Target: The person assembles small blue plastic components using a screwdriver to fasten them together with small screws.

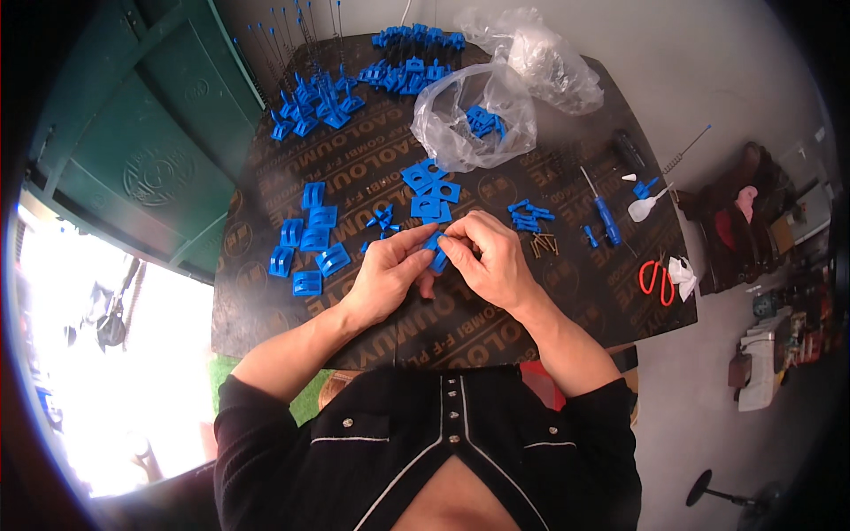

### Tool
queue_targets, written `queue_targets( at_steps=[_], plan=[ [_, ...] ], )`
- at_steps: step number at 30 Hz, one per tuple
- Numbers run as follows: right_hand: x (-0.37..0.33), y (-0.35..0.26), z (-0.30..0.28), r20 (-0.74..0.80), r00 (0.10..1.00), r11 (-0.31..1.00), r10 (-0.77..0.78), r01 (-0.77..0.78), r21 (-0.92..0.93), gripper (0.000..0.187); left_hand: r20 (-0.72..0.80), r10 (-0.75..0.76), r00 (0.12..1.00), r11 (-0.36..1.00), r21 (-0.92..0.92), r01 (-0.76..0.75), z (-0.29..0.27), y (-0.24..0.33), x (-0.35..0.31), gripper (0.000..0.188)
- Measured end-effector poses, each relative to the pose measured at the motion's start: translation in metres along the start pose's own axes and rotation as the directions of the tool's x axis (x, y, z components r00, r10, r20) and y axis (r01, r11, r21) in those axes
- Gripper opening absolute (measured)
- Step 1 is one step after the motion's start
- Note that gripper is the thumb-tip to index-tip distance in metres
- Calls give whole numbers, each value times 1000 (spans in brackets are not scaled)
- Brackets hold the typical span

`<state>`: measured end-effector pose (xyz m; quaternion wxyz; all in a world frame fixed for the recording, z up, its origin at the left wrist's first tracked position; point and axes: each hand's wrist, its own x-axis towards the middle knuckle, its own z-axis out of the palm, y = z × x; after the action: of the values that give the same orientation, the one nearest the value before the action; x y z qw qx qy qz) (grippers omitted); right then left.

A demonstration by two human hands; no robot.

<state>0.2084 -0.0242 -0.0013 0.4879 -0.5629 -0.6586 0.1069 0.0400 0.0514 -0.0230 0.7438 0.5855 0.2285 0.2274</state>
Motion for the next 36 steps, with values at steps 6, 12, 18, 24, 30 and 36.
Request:
queue_targets(
  at_steps=[6,12,18,24,30,36],
  plan=[
    [0,0,0,-6,999,999,-38,38,3,11,8,5,1000,999,53,-6,2,3,0,41],
    [0,2,3,-37,994,994,-106,107,12,8,-14,7,1000,1000,27,-7,2,-1,1,40],
    [0,2,3,-40,994,994,-107,107,17,7,-10,16,1000,1000,22,-16,1,-2,1,40],
    [0,1,3,-43,994,994,-100,102,27,7,-11,32,999,999,39,-31,1,-2,1,40],
    [0,0,0,-35,997,997,-71,71,11,9,-6,23,1000,999,48,-23,2,0,2,40],
    [1,-7,-4,-47,999,996,24,-20,83,12,-51,18,999,968,-248,-31,-8,5,3,38]
  ],
)
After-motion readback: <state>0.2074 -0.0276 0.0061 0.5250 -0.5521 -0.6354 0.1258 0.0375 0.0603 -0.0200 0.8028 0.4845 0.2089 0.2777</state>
